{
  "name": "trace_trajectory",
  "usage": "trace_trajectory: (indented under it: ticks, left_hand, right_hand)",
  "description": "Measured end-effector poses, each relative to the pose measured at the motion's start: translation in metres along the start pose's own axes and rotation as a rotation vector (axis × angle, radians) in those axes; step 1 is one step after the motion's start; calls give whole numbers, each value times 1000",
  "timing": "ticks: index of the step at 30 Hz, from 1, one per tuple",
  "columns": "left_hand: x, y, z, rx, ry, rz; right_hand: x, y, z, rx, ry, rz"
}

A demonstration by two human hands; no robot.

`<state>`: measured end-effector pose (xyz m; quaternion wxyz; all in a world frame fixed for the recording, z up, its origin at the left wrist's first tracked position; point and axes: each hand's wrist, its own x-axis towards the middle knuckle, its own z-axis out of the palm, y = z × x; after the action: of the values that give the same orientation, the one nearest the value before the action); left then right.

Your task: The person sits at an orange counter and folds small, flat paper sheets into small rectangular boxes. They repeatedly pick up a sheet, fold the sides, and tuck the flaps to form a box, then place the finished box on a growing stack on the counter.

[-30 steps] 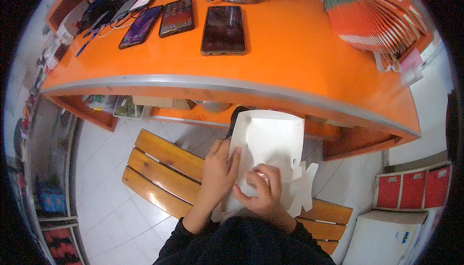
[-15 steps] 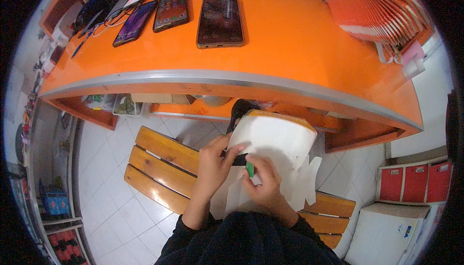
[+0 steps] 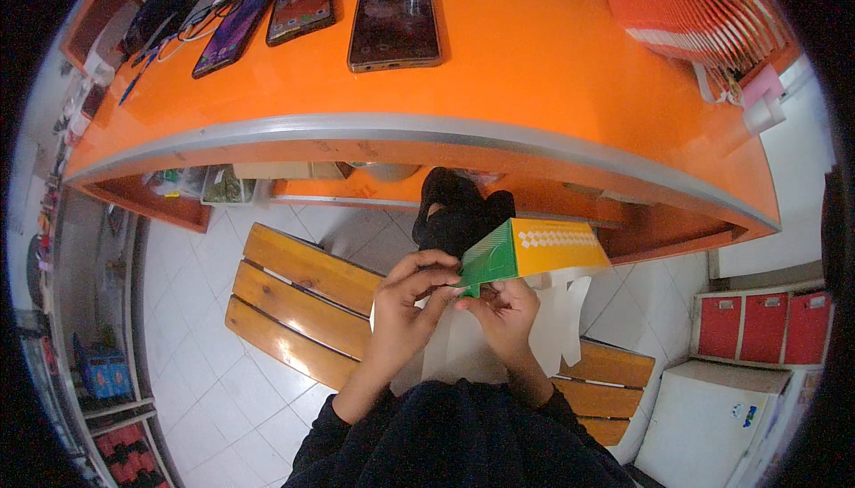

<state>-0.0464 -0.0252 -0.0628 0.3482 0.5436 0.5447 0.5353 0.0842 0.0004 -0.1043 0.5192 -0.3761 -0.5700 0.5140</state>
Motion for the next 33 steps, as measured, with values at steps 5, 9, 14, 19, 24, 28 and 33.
trace_trajectory:
  ticks: [5, 9, 14, 19, 24, 28, 33]
  left_hand:
    - [0, -1, 0, 111, -76, 107]
    - [-2, 2, -6, 88, -272, 179]
    - [-17, 6, -1, -13, -239, 121]
    - [-16, -13, -26, -398, -173, -25]
    - [-3, 11, -41, -751, 41, -107]
    - [2, 26, -49, -611, -325, 16]
    - [-5, 27, -22, -179, -210, -127]
  right_hand:
    - [-1, 3, -4, -71, 62, 13]
    - [1, 0, -6, -84, 85, 1]
    - [-3, -24, 4, -318, 6, -105]
    - [-20, -42, 5, -215, -131, -201]
    - [-17, -76, -8, -1114, -556, -635]
    - [-9, -86, -32, -1311, -561, -623]
    - [3, -83, -53, -1188, -392, -365]
